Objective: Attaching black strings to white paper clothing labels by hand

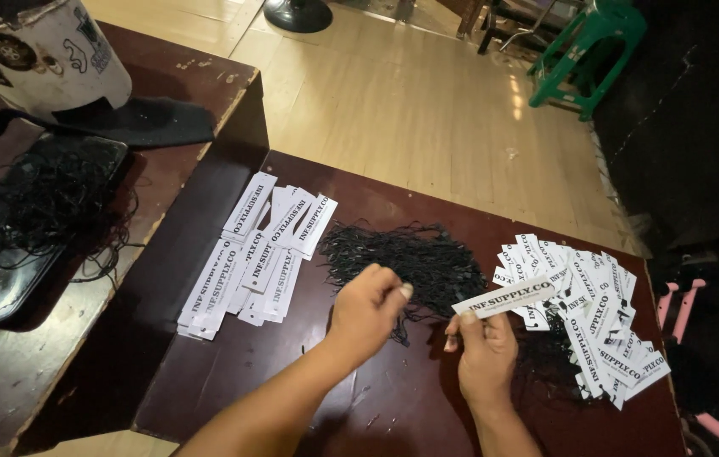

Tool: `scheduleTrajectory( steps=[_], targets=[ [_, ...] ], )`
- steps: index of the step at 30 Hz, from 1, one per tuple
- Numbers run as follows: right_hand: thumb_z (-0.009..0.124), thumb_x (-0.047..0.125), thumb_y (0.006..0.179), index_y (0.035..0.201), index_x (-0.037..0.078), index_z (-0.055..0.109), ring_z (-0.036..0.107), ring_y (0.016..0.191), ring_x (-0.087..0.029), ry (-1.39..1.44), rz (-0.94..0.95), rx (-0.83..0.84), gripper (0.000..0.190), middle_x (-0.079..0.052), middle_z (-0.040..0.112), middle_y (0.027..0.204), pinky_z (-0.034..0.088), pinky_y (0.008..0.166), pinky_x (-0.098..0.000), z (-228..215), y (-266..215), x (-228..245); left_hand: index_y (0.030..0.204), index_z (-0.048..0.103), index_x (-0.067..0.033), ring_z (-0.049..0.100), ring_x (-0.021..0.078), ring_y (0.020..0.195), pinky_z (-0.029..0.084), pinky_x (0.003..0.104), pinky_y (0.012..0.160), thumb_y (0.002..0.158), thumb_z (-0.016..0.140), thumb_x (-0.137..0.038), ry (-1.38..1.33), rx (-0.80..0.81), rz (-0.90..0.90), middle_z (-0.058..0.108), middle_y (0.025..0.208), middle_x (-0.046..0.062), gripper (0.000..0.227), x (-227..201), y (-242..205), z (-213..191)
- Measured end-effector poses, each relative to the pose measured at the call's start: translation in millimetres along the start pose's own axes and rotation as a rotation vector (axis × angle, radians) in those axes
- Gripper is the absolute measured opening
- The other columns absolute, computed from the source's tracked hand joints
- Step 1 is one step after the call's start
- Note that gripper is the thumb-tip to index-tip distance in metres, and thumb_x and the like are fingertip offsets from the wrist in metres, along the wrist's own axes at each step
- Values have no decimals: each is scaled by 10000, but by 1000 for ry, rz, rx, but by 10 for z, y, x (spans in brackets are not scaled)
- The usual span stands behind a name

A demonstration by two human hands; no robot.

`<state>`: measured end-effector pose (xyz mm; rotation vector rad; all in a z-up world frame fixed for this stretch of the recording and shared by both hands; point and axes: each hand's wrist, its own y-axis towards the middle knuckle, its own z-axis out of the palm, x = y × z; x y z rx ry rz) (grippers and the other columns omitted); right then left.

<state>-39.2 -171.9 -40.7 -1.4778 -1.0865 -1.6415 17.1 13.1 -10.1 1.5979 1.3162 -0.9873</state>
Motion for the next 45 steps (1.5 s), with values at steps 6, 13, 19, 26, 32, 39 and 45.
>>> scheduleTrajectory(
  steps=[6,13,19,26,32,39,45],
  targets=[
    [617,95,984,1034,13,666,563,496,-167,-98,148,74,108,-141,663,676,503,477,-274,50,-13,26,881,540,-109,774,329,886,602,324,720,1037,545,-138,-1207,240,-257,755,1055,263,159,68,62,17],
    [605,123,976,1018,-15,690,646,601,-202,-11,163,133,167,-180,705,729,568,484,-299,72,-40,55,806,512,-51,718,365,859,599,335,643,1003,547,-83,-1429,372,-289,724,966,305,202,93,37,-8],
    [572,74,989,1128,24,627,597,519,-229,207,209,29,158,-201,682,744,472,506,-313,38,29,-7,755,594,-43,618,194,560,503,286,599,836,660,-40,-1137,426,-172,627,637,132,104,175,-10,109],
    [464,56,1062,1123,53,564,626,600,-207,284,84,-192,117,-223,708,903,466,531,-279,-9,123,198,728,613,-97,602,140,669,461,273,636,883,660,-129,-803,152,-319,779,808,125,165,-7,33,13],
    [505,54,1019,1205,85,607,616,612,-162,315,55,-294,214,-167,712,932,455,550,-234,-77,202,355,729,605,-124,515,117,517,396,262,493,867,687,-109,-680,341,-307,633,624,74,161,74,-26,82],
    [606,-2,958,1057,60,625,503,533,-110,324,-19,-311,119,-102,618,757,413,486,-205,-108,191,307,768,707,-146,550,70,683,453,262,693,880,715,-184,-145,609,-7,681,722,-46,118,-19,-174,114],
    [631,-31,951,1112,40,664,518,577,-141,209,154,-273,179,-109,627,784,424,488,-250,-237,55,404,850,702,-147,654,241,757,478,374,696,881,666,-229,-2,383,392,637,808,28,95,2,-138,85]
  ],
)
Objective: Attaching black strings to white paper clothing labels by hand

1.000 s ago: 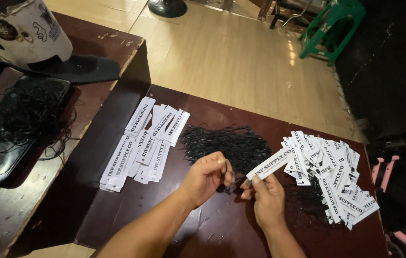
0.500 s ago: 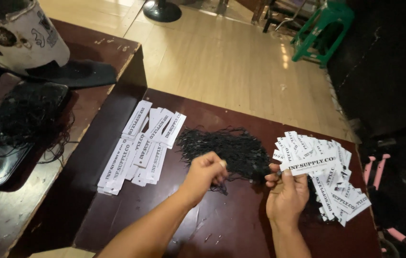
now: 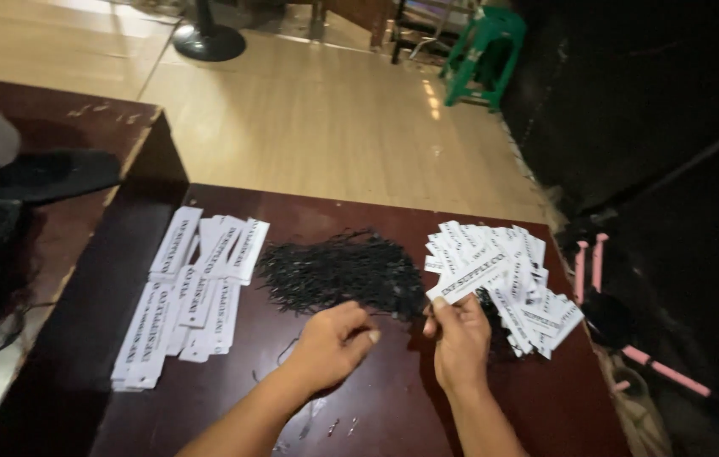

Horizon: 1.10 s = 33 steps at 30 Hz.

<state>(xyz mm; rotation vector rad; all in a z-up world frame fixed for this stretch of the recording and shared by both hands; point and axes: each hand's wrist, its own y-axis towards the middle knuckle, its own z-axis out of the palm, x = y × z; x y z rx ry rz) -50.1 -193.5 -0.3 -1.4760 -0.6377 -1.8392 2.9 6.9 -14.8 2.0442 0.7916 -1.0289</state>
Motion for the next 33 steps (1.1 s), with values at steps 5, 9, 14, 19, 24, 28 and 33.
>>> scheduleTrajectory(
  steps=[5,9,14,19,24,28,33],
  targets=[
    [612,23,981,1014,30,649,558,661,-173,-52,-46,-100,50,-103,633,859,455,531,-274,-400,-51,-57,929,728,-142,627,191,705,470,320,664,910,655,-187,-18,-187,57,632,797,12,87,-55,-5,-5],
    [578,61,992,950,22,640,595,602,-174,-260,-96,-245,84,-170,710,834,534,566,-288,-695,-137,74,894,753,-179,563,139,630,429,288,636,914,641,-190,-9,-242,-73,593,746,-21,114,-60,2,8],
    [654,47,957,1018,40,704,574,596,-148,-419,-62,-352,80,-97,721,888,525,554,-277,-936,-131,348,841,706,-166,589,176,668,444,316,672,886,638,-189,45,-164,-112,612,739,-7,84,66,-14,124],
    [664,44,936,1011,62,551,561,667,-135,-379,7,-410,137,-130,766,1078,497,576,-270,-1110,-72,490,787,701,-185,599,165,676,457,319,689,863,639,-222,69,-60,-221,665,729,-5,105,96,-20,187],
    [660,94,956,1089,59,676,551,619,-137,-529,37,-510,139,-74,748,970,494,592,-304,-1255,-21,650,870,758,-182,610,196,616,506,312,1022,844,690,-263,71,72,-197,691,708,9,110,206,-40,253],
    [650,126,939,1242,62,693,582,649,-169,-606,48,-526,313,-64,748,999,507,645,-338,-1546,135,540,886,784,-212,658,143,717,489,297,704,846,705,-271,75,112,-256,759,802,-47,106,102,-30,249],
    [604,369,924,1268,72,696,618,1095,-356,-1169,-48,-355,464,-136,683,1194,459,936,-495,-1897,311,180,859,753,-190,640,155,699,480,302,692,869,689,-242,44,72,-236,727,752,-18,83,150,-36,249]
  ],
)
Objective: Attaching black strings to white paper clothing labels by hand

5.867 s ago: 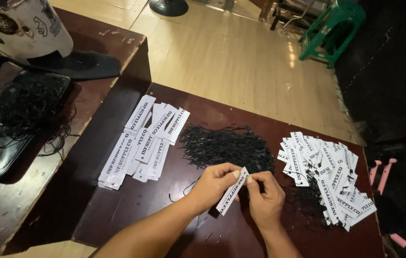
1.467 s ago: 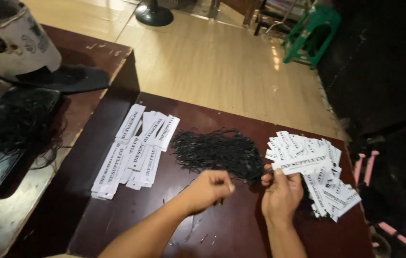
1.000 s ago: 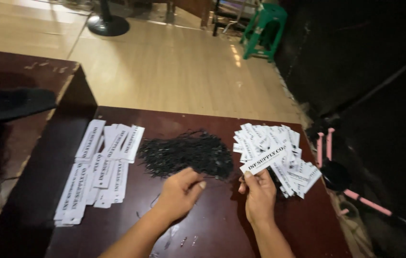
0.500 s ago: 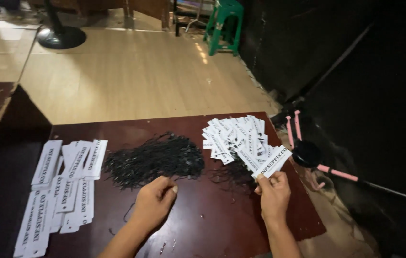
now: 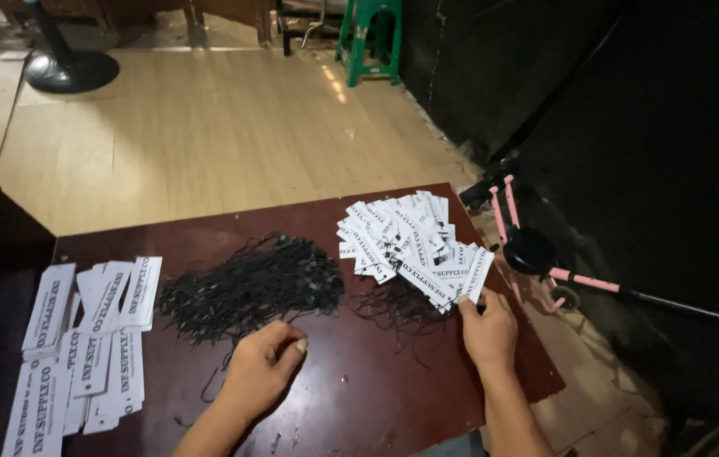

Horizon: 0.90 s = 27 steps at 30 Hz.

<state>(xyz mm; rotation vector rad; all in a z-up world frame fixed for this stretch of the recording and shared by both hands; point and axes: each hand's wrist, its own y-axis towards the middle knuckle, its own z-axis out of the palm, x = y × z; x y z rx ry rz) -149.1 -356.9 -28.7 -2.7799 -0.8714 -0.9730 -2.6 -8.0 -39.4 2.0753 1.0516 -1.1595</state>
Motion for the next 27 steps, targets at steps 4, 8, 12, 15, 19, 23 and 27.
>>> scheduleTrajectory(
  steps=[4,8,12,15,19,23,27],
  targets=[
    [608,330,926,1371,98,647,594,1156,-374,26,42,-4,504,-161,664,1251,444,975,-535,-121,-46,153,871,758,-192,733,155,850,515,289,808,874,694,-231,3,3,-21,760,800,-22,75,-1,-2,-1],
    [593,370,920,1362,132,643,581,1190,-333,8,88,4,505,-108,654,1243,420,1030,-497,-156,-75,216,861,734,-164,694,175,716,497,316,1079,881,663,-200,-3,-21,68,740,774,-11,82,17,2,7],
    [607,367,906,1377,106,639,541,1235,-411,-26,58,-43,540,-173,570,1325,406,1040,-543,-113,-115,235,875,750,-213,687,166,800,498,310,767,853,646,-224,27,-5,-41,750,830,-52,107,-10,-7,-14],
    [606,428,874,1463,132,567,481,1338,-414,-30,85,-7,660,-173,498,1481,363,1103,-568,-136,-65,245,853,731,-188,664,156,771,484,296,749,854,647,-170,-3,-28,32,736,818,-54,86,-2,8,-11],
    [634,378,868,1386,98,629,537,1266,-376,1,13,-63,589,-149,544,1391,391,1057,-544,-64,-38,121,856,731,-205,657,159,735,486,306,711,859,647,-194,7,-34,9,741,814,-52,84,-46,13,-30],
    [701,232,877,1299,50,704,625,940,-297,37,-274,-246,459,-168,598,1256,478,930,-449,-21,6,104,866,719,-192,651,183,745,480,331,723,881,642,-245,0,-72,-47,707,786,-5,95,-42,-7,-39],
    [707,105,906,1247,44,729,644,851,-230,251,-408,-167,347,-114,626,1219,508,850,-354,-1,-59,540,999,782,-190,624,129,715,476,295,715,907,631,-187,-92,-229,45,729,837,-35,177,-27,39,-78]
  ],
)
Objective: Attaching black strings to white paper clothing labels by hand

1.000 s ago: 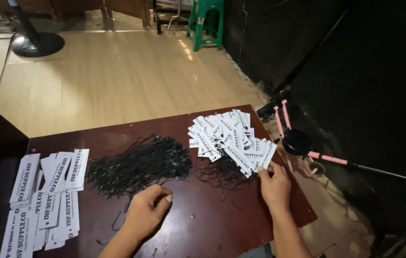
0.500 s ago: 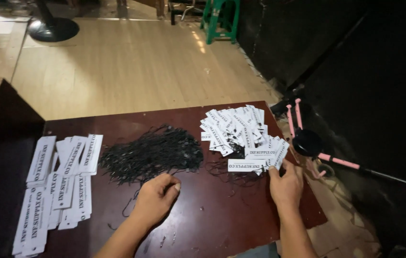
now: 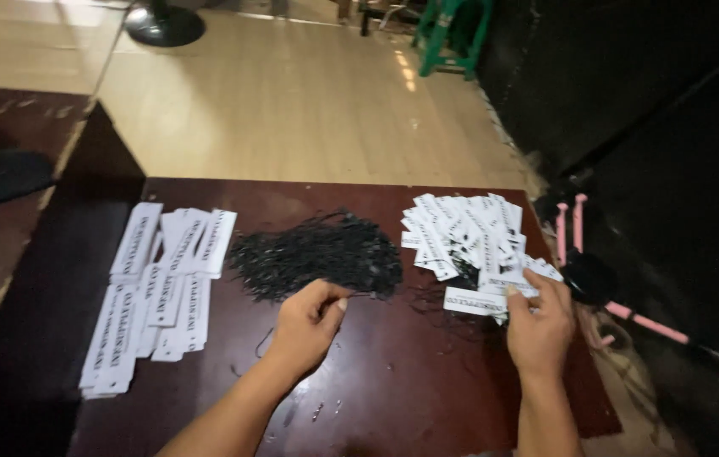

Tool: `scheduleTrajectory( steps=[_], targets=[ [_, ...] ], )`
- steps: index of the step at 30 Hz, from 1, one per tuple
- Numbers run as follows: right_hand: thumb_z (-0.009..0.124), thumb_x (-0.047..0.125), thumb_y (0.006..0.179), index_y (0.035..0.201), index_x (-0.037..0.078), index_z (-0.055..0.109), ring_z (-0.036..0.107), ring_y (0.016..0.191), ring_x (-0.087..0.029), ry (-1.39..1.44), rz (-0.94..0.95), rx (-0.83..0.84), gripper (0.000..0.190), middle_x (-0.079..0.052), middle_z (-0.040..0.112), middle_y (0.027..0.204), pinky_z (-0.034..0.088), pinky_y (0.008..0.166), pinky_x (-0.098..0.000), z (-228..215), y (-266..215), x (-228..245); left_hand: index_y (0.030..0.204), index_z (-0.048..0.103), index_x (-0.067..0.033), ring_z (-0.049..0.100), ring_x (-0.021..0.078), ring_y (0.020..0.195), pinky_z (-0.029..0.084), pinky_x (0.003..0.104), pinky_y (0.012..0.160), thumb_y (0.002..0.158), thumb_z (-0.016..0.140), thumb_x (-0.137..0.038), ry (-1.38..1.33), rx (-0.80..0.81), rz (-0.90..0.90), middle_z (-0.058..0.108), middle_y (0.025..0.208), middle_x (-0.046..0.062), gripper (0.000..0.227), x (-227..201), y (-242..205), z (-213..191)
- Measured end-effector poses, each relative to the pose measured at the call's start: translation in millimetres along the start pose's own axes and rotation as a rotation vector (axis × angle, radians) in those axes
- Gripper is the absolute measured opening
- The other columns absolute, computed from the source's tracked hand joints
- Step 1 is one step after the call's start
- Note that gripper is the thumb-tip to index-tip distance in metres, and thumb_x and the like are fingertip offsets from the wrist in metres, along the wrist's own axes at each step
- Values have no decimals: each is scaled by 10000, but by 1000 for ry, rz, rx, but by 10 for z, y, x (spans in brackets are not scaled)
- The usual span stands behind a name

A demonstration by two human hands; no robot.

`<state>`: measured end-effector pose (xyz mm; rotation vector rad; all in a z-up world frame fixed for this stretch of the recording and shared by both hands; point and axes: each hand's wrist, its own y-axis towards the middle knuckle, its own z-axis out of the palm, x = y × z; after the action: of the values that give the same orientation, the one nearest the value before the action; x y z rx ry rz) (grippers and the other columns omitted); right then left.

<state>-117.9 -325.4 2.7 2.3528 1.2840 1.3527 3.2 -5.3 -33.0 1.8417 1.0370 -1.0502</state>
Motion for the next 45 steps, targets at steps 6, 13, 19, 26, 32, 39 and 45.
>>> scheduleTrajectory(
  steps=[6,13,19,26,32,39,45],
  targets=[
    [792,109,818,957,152,829,747,871,-259,238,-188,465,150,-58,756,869,567,811,-358,552,-1,824,1007,789,-80,758,271,772,584,357,713,867,681,-49,-234,-256,-40,768,816,157,180,25,83,-64],
    [642,108,890,929,96,763,714,825,-188,250,-463,738,128,-28,745,877,522,769,-316,953,-377,1188,1063,731,-92,744,126,889,547,249,844,920,606,-118,-315,-305,-159,790,931,65,192,46,149,-171],
    [669,99,917,975,70,715,645,692,-203,424,-721,744,79,-56,659,821,498,656,-312,1006,-633,1241,1041,751,-128,540,67,602,475,248,625,911,578,-158,-237,-258,-234,679,718,-43,218,-11,148,-245],
    [667,298,926,889,171,604,627,671,-300,-51,-708,593,147,-19,562,846,479,542,-443,1263,-848,1053,896,694,-223,623,220,654,470,380,637,875,582,-289,127,-14,-343,668,655,-29,132,-91,114,-258],
    [613,270,974,828,153,480,578,597,-327,-110,-701,522,229,-48,499,800,432,492,-464,1330,-883,950,765,574,-171,626,390,661,450,522,540,848,585,-266,509,80,53,652,718,49,127,185,-36,-55],
    [575,266,963,882,138,574,660,740,-308,107,-309,650,151,-33,692,830,467,681,-452,1303,-791,887,824,621,-121,552,302,789,478,459,596,794,570,-93,360,-13,273,573,837,47,66,130,19,-70],
    [659,162,889,823,143,609,547,605,-136,266,-194,636,86,41,644,736,442,617,-331,1172,-711,987,1176,666,-57,607,364,1029,509,474,890,770,642,-93,289,-43,440,659,1210,144,408,-84,37,-167]
  ],
)
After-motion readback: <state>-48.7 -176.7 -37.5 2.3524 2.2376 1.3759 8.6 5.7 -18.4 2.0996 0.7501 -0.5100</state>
